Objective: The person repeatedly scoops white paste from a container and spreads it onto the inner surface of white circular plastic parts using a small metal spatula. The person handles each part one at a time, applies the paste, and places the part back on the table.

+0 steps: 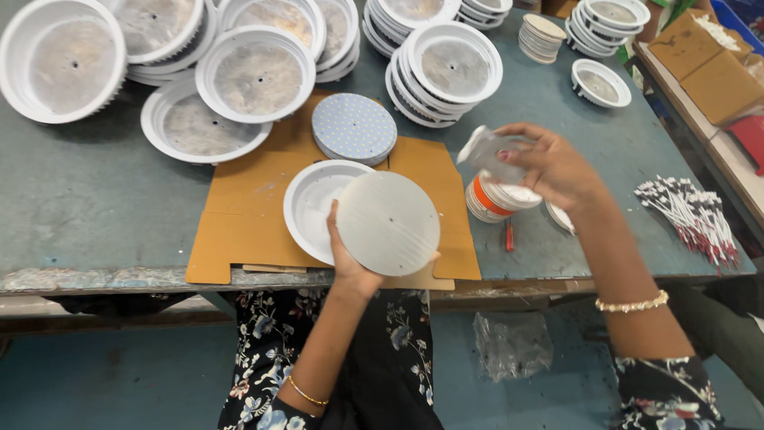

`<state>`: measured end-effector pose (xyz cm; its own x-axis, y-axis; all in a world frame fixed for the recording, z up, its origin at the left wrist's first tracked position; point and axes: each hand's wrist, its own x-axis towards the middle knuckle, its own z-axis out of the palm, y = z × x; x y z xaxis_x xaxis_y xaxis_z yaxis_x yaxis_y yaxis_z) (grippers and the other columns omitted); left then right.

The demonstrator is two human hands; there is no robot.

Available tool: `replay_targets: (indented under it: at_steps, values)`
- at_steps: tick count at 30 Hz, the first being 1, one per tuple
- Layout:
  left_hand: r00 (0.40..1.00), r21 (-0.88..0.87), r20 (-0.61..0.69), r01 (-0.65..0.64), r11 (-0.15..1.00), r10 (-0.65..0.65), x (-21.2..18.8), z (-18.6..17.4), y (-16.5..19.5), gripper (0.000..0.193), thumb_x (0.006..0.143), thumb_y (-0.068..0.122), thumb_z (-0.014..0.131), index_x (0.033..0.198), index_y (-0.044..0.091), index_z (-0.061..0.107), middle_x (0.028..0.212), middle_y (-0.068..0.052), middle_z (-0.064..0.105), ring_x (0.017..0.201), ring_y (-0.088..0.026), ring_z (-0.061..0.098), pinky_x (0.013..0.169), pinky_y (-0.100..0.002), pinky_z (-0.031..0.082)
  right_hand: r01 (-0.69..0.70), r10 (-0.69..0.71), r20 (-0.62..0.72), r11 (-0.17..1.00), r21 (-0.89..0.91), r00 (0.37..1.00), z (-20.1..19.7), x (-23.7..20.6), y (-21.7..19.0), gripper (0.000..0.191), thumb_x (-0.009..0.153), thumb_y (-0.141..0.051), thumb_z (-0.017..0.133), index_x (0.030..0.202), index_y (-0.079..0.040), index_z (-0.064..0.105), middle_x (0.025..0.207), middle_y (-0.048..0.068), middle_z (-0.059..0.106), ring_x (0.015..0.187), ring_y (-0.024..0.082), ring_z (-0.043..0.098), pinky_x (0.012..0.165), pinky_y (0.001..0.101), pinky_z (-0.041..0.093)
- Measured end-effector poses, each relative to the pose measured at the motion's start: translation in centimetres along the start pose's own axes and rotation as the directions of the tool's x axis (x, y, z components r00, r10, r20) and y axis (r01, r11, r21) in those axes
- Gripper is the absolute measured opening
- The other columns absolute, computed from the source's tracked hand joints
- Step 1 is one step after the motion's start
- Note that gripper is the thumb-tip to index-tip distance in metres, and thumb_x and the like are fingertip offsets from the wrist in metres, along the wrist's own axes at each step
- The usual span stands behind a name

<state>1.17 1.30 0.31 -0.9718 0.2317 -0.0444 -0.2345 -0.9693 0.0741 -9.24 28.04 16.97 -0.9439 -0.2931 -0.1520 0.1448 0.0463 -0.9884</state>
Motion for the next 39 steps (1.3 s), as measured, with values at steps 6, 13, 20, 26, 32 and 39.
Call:
replay_targets:
  at_steps: [6,13,20,26,32,39]
  values:
    - [0.999,0.020,0.045,0.007,1.000,-0.008,-0.4,0.1,0.5,0.082,0.086,0.073,0.048,0.145,0.017,0.049,0.142,-0.011,0.055,0.128,-0.035,0.055,0.100,-0.063,0.049,0.087,-0.076,0.045,0.930,-0.356,0.996,9.6,-1.4,1.8,0.041,0.091,0.004,0.056,0.131,-0.006,0.052,0.125,0.014,0.068,0.106,0.024,0.072,0.087,0.0341,0.061]
    - [0.985,0.024,0.018,-0.172,0.985,0.171,-0.3,-0.8,1.0,0.077,0.096,0.067,0.044,0.145,0.008,0.051,0.137,-0.011,0.060,0.124,-0.026,0.059,0.105,-0.043,0.048,0.289,-0.594,-0.205,0.628,-0.722,0.778,19.0,-1.9,11.5,0.041,0.096,0.006,0.051,0.133,-0.004,0.065,0.127,0.018,0.071,0.116,0.028,0.071,0.097,0.0376,0.055]
    - [0.975,0.016,-0.009,-0.221,0.975,0.221,-0.4,-3.2,0.1,0.073,0.097,0.063,0.043,0.143,0.007,0.051,0.132,-0.011,0.061,0.122,-0.026,0.059,0.107,-0.041,0.046,0.276,-0.640,-0.061,0.412,-0.868,0.766,22.0,-5.6,14.6,0.047,0.090,0.009,0.053,0.134,-0.001,0.064,0.135,0.022,0.065,0.129,0.037,0.061,0.106,0.0448,0.047]
    - [0.985,0.130,0.023,-0.172,0.976,0.171,-0.2,-4.3,-1.8,0.073,0.097,0.064,0.043,0.143,0.007,0.048,0.129,-0.012,0.060,0.118,-0.026,0.060,0.102,-0.044,0.049,0.231,-0.520,-0.077,0.501,-0.834,0.851,19.1,-8.6,12.4,0.044,0.087,0.005,0.056,0.127,-0.006,0.071,0.125,0.015,0.073,0.109,0.027,0.071,0.094,0.0345,0.055]
    - [0.950,0.520,0.272,-0.281,0.807,0.155,-1.3,-2.2,-2.3,0.091,0.096,0.068,0.047,0.162,0.006,0.034,0.135,-0.016,0.050,0.111,-0.025,0.051,0.095,-0.043,0.042,-0.048,-0.304,-0.428,0.768,-0.639,0.851,11.9,-5.7,10.8,0.027,0.097,-0.015,0.071,0.117,0.001,0.077,0.086,0.013,0.075,0.076,0.011,0.060,0.071,0.0298,0.049]
    - [0.908,0.787,0.410,-0.402,0.467,0.091,-3.5,1.9,-2.6,0.100,0.093,0.074,0.043,0.158,-0.001,0.030,0.161,-0.021,0.036,0.155,-0.035,0.031,0.125,-0.047,0.024,0.113,-0.207,-0.387,0.961,-0.251,0.899,8.6,-5.5,12.0,0.025,0.092,-0.018,0.074,0.103,0.005,0.077,0.090,0.002,0.075,0.081,0.006,0.063,0.073,0.0247,0.049]
